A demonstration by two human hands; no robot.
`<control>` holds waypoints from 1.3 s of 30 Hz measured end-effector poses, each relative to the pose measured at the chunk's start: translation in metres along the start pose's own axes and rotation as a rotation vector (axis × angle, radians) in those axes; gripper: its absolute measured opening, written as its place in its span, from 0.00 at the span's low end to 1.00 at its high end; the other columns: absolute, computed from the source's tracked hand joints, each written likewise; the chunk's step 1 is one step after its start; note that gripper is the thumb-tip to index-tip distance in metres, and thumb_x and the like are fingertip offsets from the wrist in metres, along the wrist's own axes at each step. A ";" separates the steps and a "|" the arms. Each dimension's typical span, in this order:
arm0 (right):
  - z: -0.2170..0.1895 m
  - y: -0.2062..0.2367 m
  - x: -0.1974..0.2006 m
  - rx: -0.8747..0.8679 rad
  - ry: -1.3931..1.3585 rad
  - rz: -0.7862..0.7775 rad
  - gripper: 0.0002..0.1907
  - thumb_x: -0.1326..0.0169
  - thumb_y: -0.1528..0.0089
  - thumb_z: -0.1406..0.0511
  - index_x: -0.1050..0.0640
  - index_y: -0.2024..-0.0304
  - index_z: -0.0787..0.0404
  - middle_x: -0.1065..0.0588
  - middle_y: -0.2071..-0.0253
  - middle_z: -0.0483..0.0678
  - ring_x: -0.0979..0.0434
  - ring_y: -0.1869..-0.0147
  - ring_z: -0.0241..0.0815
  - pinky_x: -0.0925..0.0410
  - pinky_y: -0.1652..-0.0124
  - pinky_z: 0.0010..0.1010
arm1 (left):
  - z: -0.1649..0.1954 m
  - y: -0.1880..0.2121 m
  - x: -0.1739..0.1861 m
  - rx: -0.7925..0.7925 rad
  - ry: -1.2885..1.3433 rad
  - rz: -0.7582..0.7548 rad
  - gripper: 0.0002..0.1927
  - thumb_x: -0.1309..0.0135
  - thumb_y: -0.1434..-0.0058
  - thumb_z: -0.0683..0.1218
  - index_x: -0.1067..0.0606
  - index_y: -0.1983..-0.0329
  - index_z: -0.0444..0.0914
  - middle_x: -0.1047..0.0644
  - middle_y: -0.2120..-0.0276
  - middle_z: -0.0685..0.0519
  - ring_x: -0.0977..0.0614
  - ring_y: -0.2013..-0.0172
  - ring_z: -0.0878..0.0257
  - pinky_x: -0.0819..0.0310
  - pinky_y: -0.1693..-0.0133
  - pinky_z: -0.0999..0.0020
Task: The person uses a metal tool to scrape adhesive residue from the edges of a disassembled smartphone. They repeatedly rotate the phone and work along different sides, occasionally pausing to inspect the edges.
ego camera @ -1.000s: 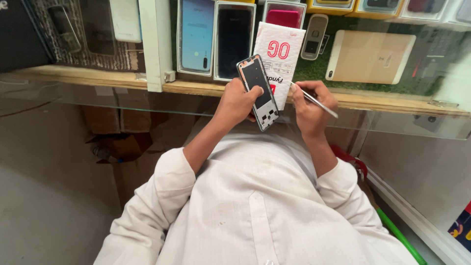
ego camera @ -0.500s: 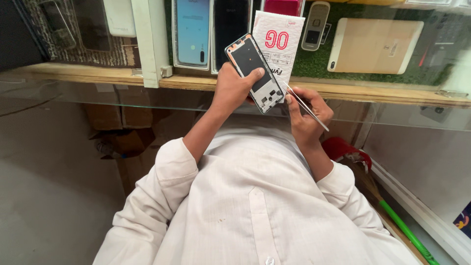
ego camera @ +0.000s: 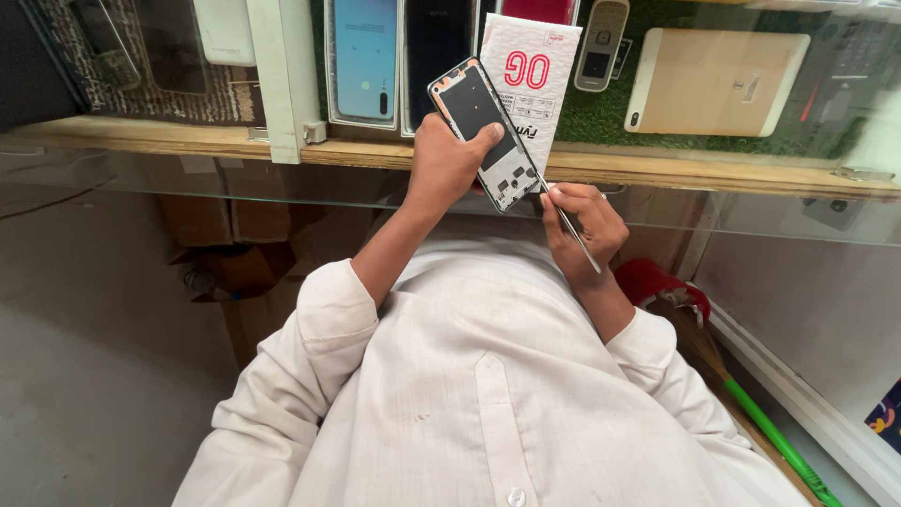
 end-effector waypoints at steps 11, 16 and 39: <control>-0.003 -0.004 -0.002 0.044 -0.003 -0.011 0.06 0.35 0.37 0.76 0.22 0.62 0.68 0.19 0.57 0.56 0.17 0.56 0.50 0.25 0.55 0.33 | 0.001 -0.001 0.000 -0.007 -0.003 0.012 0.11 0.39 0.43 0.43 0.19 0.65 0.28 0.16 0.74 0.46 0.12 0.78 0.61 0.20 0.83 0.68; -0.005 -0.007 -0.001 0.014 -0.013 -0.032 0.06 0.37 0.36 0.76 0.23 0.63 0.68 0.19 0.55 0.57 0.16 0.54 0.51 0.25 0.53 0.34 | -0.005 -0.002 -0.002 -0.008 0.004 0.025 0.11 0.38 0.43 0.43 0.19 0.66 0.28 0.16 0.74 0.45 0.12 0.78 0.60 0.18 0.84 0.69; -0.017 -0.023 -0.010 0.159 0.060 -0.018 0.06 0.36 0.38 0.78 0.22 0.62 0.69 0.19 0.56 0.56 0.17 0.55 0.50 0.25 0.55 0.35 | -0.001 -0.003 -0.001 -0.153 -0.050 0.009 0.10 0.38 0.43 0.43 0.19 0.64 0.29 0.15 0.73 0.46 0.12 0.75 0.62 0.16 0.79 0.69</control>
Point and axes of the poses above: each hand's wrist, its own y-axis away from the middle knuckle, its own x-axis out of the back of the hand, z = x × y, the point moved 5 cm from there along -y, towards the middle knuckle
